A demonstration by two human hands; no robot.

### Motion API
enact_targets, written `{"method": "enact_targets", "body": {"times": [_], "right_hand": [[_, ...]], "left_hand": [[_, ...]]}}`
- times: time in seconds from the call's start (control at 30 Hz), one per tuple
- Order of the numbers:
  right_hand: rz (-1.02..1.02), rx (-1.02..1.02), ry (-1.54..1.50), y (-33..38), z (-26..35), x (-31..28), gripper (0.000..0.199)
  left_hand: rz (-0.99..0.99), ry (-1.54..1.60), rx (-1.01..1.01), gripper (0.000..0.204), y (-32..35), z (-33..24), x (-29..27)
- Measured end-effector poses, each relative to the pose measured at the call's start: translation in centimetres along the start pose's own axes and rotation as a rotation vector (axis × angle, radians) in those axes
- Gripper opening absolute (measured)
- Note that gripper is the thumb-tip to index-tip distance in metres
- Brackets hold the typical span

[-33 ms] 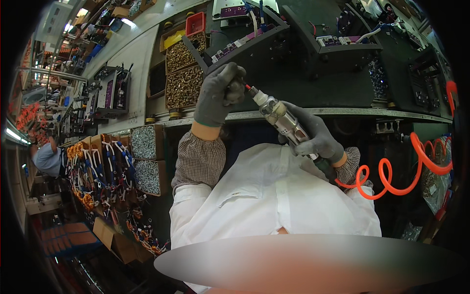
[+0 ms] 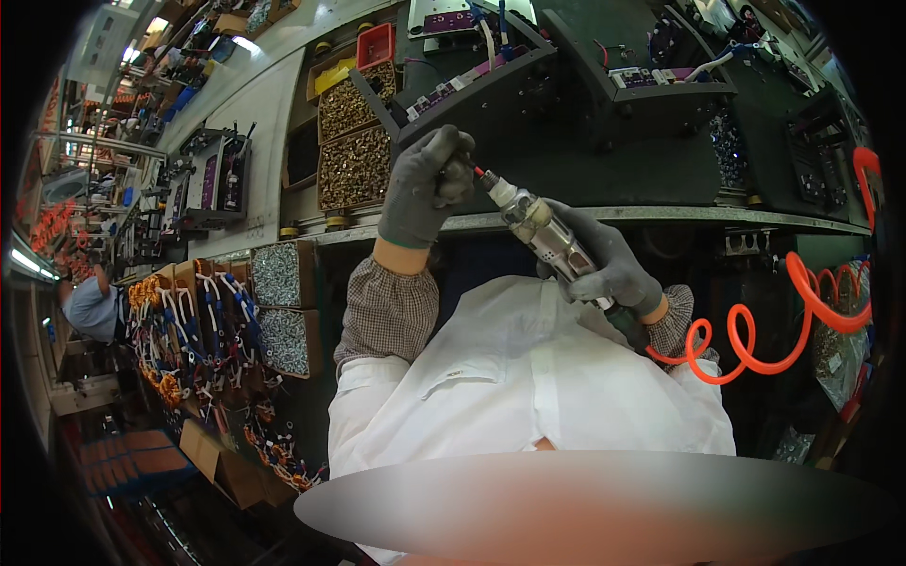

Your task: Assembling and wiring electronic power supply units on a production line using an air-powered screwdriver.

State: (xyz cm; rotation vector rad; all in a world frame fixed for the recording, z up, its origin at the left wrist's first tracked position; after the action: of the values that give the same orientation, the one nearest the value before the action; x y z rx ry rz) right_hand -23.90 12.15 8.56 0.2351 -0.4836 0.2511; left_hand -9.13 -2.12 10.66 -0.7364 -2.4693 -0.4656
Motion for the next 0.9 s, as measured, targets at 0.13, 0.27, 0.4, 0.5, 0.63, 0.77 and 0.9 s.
{"method": "enact_targets", "body": {"times": [0.13,0.27,0.4,0.5,0.63,0.77,0.9], "right_hand": [[-0.065,-0.067,0.333,0.3,-2.4,-1.7,0.102],[-0.164,-0.129,0.541,-0.6,-3.8,-3.4,0.099],[-0.310,-0.094,0.408,-1.9,-3.9,-5.8,0.094],[-0.340,-0.044,0.278,-2.6,-4.0,-6.1,0.091],[-0.324,-0.017,0.258,-3.3,-4.2,-5.8,0.091],[-0.314,-0.099,0.288,-3.6,-4.9,-5.8,0.091],[-0.347,-0.045,0.217,-4.0,-5.2,-5.7,0.090]], "left_hand": [[-0.357,-0.198,0.054,0.029,0.3,3.6,-2.0],[-0.346,0.219,-0.180,0.027,-0.1,9.2,-3.9],[-0.408,0.492,-0.323,0.025,1.4,10.1,-4.1],[-0.239,0.527,-0.232,0.024,2.0,9.2,-4.4],[-0.177,0.669,-0.160,0.022,2.4,10.5,-6.4],[-0.218,0.750,-0.142,0.019,3.1,11.5,-7.3],[-0.186,0.764,-0.109,0.017,3.5,11.6,-7.8]]}}
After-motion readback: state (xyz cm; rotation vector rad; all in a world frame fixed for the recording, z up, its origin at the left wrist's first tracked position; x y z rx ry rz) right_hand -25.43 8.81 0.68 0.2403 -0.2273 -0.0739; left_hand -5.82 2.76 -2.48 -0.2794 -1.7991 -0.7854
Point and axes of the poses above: each hand's wrist, its own y-axis away from the middle knuckle, its own x-axis out of the palm, z = x × y, the point moved 7 cm from there along -y, towards the middle knuckle, and after that the axes turned 4 degrees about -z, right-handed, at the moved point
